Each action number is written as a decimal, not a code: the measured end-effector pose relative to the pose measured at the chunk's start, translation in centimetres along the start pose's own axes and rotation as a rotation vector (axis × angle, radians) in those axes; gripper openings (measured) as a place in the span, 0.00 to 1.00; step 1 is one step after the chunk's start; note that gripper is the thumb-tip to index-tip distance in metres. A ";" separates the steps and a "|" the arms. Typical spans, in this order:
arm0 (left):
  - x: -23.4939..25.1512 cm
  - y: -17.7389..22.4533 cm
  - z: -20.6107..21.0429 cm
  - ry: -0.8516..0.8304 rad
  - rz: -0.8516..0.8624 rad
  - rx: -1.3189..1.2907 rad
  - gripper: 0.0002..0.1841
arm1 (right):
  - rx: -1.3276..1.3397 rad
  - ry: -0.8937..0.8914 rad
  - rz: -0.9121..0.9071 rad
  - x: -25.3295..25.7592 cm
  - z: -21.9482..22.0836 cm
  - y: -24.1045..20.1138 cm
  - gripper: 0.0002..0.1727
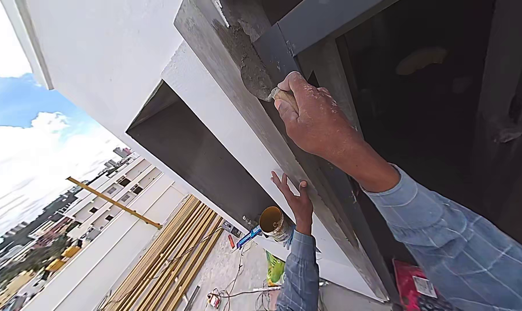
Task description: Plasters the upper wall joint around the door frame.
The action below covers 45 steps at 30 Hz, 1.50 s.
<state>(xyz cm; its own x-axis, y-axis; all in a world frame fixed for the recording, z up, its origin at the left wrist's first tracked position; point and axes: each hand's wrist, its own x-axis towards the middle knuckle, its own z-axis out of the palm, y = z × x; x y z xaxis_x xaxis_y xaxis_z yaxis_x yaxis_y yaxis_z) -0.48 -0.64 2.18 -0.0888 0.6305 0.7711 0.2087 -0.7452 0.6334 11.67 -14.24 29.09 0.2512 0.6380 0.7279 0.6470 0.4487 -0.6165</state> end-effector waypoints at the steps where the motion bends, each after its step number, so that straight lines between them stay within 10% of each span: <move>1: 0.0 0.0 0.0 0.001 -0.001 0.003 0.45 | -0.002 0.001 -0.010 0.3 -0.1 -0.2 0.15; 26: 0.1 -0.4 0.0 -0.004 0.076 0.036 0.44 | -0.026 -0.054 -0.024 6.2 0.3 -2.2 0.21; 42: 0.0 -0.5 0.0 -0.011 0.087 0.038 0.44 | 0.061 0.122 0.284 -21.5 10.7 15.5 0.27; 45: -0.3 -0.7 0.7 0.013 0.075 -0.009 0.42 | -0.005 0.234 0.191 -20.3 8.0 15.9 0.29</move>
<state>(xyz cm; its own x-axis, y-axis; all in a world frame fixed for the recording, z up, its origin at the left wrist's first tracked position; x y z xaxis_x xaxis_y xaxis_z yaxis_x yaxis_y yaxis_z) 0.05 -0.15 1.47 -0.0858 0.5700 0.8172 0.2067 -0.7921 0.5743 11.11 -15.09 2.10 0.5272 0.5488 0.6488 0.5757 0.3309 -0.7477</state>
